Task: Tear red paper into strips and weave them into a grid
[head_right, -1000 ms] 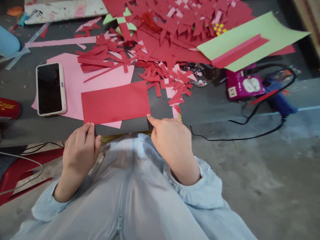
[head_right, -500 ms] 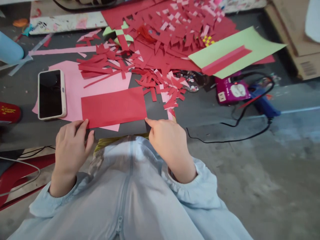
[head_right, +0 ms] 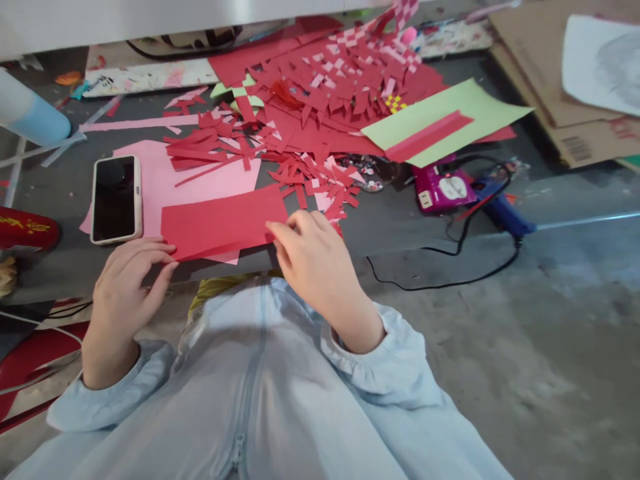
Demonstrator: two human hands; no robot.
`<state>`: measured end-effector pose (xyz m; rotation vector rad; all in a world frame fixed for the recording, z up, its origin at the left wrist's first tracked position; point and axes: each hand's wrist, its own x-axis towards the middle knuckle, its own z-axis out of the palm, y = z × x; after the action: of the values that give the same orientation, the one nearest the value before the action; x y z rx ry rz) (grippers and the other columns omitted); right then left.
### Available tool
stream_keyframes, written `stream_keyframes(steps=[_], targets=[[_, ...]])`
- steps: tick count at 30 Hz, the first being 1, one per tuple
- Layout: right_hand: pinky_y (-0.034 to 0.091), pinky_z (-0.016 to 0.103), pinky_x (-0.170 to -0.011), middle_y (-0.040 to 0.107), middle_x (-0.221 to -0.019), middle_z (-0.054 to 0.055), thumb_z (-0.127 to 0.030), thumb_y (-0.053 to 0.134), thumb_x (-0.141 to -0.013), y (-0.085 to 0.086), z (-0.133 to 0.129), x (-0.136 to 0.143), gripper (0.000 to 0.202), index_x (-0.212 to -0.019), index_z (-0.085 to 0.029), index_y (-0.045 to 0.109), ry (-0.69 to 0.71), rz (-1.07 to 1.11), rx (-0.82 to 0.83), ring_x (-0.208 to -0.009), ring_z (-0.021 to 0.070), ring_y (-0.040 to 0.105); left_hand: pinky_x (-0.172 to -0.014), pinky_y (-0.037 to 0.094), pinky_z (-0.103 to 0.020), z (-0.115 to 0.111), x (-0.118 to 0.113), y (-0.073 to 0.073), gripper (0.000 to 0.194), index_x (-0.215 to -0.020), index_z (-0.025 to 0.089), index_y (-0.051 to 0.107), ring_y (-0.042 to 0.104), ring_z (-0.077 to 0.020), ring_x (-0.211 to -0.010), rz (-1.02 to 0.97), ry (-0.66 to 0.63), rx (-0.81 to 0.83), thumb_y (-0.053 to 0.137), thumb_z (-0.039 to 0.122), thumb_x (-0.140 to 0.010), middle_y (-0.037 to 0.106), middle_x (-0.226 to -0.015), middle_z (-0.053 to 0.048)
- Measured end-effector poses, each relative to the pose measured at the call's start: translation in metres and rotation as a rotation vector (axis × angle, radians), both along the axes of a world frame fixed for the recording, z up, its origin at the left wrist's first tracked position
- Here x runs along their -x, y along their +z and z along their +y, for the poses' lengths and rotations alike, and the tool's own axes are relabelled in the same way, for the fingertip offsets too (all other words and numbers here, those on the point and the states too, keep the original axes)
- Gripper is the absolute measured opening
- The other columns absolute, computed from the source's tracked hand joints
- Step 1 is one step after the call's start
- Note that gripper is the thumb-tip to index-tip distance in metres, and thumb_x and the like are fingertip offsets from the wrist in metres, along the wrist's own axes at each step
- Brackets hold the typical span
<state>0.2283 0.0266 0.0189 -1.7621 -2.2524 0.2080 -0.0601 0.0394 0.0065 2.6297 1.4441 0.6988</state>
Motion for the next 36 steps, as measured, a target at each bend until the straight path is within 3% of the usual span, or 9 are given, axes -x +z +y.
stream_keyframes(steps=[3,8,16,20,25,29,36], targets=[[0.045,0.038,-0.088,0.066,-0.108,0.014,-0.026,0.049,-0.098,0.008,0.002,0.006,0.031,-0.117,-0.017,0.073,0.111,0.033,-0.11,-0.099,0.025,0.055,-0.097,0.053,-0.04,-0.002,-0.004,0.009,0.013,-0.096,0.023,0.062,0.07,-0.0232,-0.109,-0.075,-0.043,-0.102,0.061,0.013,-0.088,0.076,-0.102,-0.005],[0.044,0.038,-0.091,0.067,-0.107,0.011,-0.029,0.054,-0.097,0.026,0.004,0.01,0.022,-0.093,-0.018,0.074,0.197,0.08,-0.204,-0.101,0.0242,0.055,-0.093,0.055,-0.04,-0.007,-0.012,0.022,0.018,-0.097,0.024,0.06,0.072,-0.0228,-0.104,-0.174,-0.081,-0.231,0.063,0.011,-0.086,0.076,-0.098,-0.003],[0.046,0.032,-0.083,0.068,-0.097,0.008,-0.034,0.062,-0.094,0.054,-0.004,0.0,0.017,-0.089,-0.018,0.067,0.318,0.146,-0.158,-0.091,0.0201,0.061,-0.087,0.059,-0.04,-0.019,-0.022,0.037,0.016,-0.1,0.028,0.057,0.074,-0.0207,-0.101,-0.316,-0.008,-0.22,0.059,0.014,-0.091,0.076,-0.098,-0.002],[0.046,0.028,-0.075,0.071,-0.091,0.006,-0.031,0.057,-0.096,0.071,-0.014,-0.004,0.016,-0.092,-0.019,0.068,0.305,0.179,-0.136,-0.086,0.0182,0.065,-0.08,0.06,-0.033,-0.025,-0.027,0.041,0.012,-0.099,0.024,0.061,0.074,-0.0173,-0.088,-0.402,-0.017,-0.29,0.062,0.016,-0.09,0.076,-0.091,-0.001],[0.045,0.024,-0.072,0.075,-0.087,0.001,-0.023,0.059,-0.093,0.084,-0.025,-0.01,0.011,-0.091,-0.021,0.069,0.287,0.233,-0.08,-0.077,0.0141,0.067,-0.065,0.055,-0.026,-0.033,-0.036,0.04,0.009,-0.094,0.022,0.063,0.067,-0.0125,-0.069,-0.566,0.11,-0.324,0.069,0.025,-0.087,0.071,-0.081,0.0],[0.043,0.022,-0.069,0.076,-0.084,-0.002,-0.018,0.062,-0.088,0.077,-0.022,-0.013,0.01,-0.091,-0.022,0.07,0.247,0.268,0.014,-0.072,0.0117,0.067,-0.061,0.053,-0.021,-0.03,-0.045,0.03,0.021,-0.103,0.022,0.061,0.066,-0.0103,-0.069,-0.811,0.126,-0.096,0.071,0.028,-0.086,0.067,-0.08,0.002],[0.042,0.023,-0.073,0.076,-0.09,0.002,-0.023,0.059,-0.09,0.035,0.001,-0.016,0.013,-0.093,-0.018,0.071,0.216,0.282,0.234,-0.079,0.0129,0.066,-0.064,0.054,-0.023,-0.022,-0.044,0.002,0.04,-0.114,0.017,0.061,0.063,-0.0102,-0.066,-0.839,0.198,0.521,0.072,0.032,-0.079,0.064,-0.075,0.003]])
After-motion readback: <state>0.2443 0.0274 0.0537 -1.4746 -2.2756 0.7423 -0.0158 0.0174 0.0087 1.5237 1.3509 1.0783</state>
